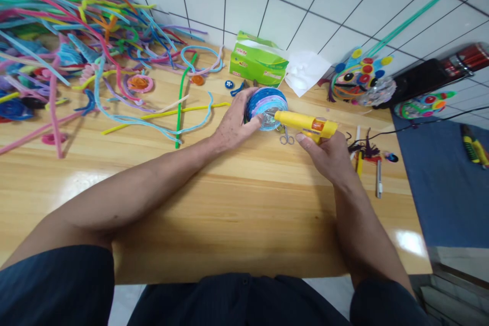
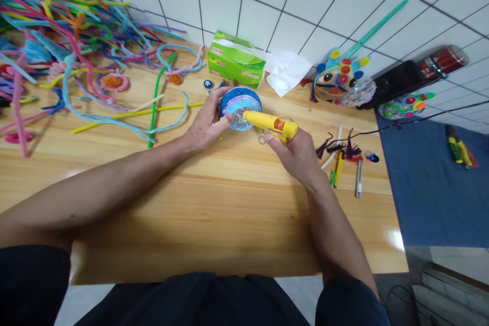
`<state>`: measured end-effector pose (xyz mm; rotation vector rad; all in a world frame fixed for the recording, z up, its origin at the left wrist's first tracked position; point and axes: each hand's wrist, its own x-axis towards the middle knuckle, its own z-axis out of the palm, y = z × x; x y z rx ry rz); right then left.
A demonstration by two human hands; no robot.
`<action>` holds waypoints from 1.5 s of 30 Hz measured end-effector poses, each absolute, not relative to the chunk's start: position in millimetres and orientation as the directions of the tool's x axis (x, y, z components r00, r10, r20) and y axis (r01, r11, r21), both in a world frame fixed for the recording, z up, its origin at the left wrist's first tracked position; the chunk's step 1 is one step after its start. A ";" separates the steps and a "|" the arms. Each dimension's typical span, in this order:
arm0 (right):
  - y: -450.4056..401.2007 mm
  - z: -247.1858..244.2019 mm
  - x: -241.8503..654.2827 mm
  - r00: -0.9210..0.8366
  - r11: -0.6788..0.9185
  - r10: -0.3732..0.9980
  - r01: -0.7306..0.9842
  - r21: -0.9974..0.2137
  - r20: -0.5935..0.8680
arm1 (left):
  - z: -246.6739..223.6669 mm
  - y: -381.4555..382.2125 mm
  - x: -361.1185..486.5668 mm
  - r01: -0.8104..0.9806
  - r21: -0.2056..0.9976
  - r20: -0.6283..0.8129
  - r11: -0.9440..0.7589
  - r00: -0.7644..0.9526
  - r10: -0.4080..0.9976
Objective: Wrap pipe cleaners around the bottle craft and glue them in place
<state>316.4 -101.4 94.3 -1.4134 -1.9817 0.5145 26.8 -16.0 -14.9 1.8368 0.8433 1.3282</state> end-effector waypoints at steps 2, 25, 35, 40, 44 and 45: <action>-101.4 93.9 316.7 -0.225 0.356 0.933 0.682 -0.639 0.280 | -14.3 -16.6 27.1 0.106 0.840 0.493 -0.532 0.258 0.831; -97.8 87.0 321.2 -0.216 0.382 0.920 0.678 -0.628 0.326 | -15.6 -16.9 26.6 0.125 0.802 0.539 -0.584 0.268 0.798; -97.7 87.0 322.2 -0.223 0.389 0.918 0.676 -0.626 0.329 | -11.7 -19.3 25.9 0.144 0.813 0.513 -0.564 0.282 0.811; -97.1 82.5 322.5 -0.222 0.400 0.912 0.665 -0.630 0.344 | -9.4 -19.6 27.5 0.110 0.823 0.513 -0.558 0.278 0.812; -94.7 81.5 327.7 -0.149 0.349 0.926 0.686 -0.638 0.346 | -12.0 -18.4 28.4 0.116 0.830 0.503 -0.546 0.271 0.821; -94.3 83.0 329.0 -0.128 0.332 0.931 0.686 -0.648 0.342 | -12.7 -18.3 28.5 0.117 0.832 0.500 -0.543 0.267 0.824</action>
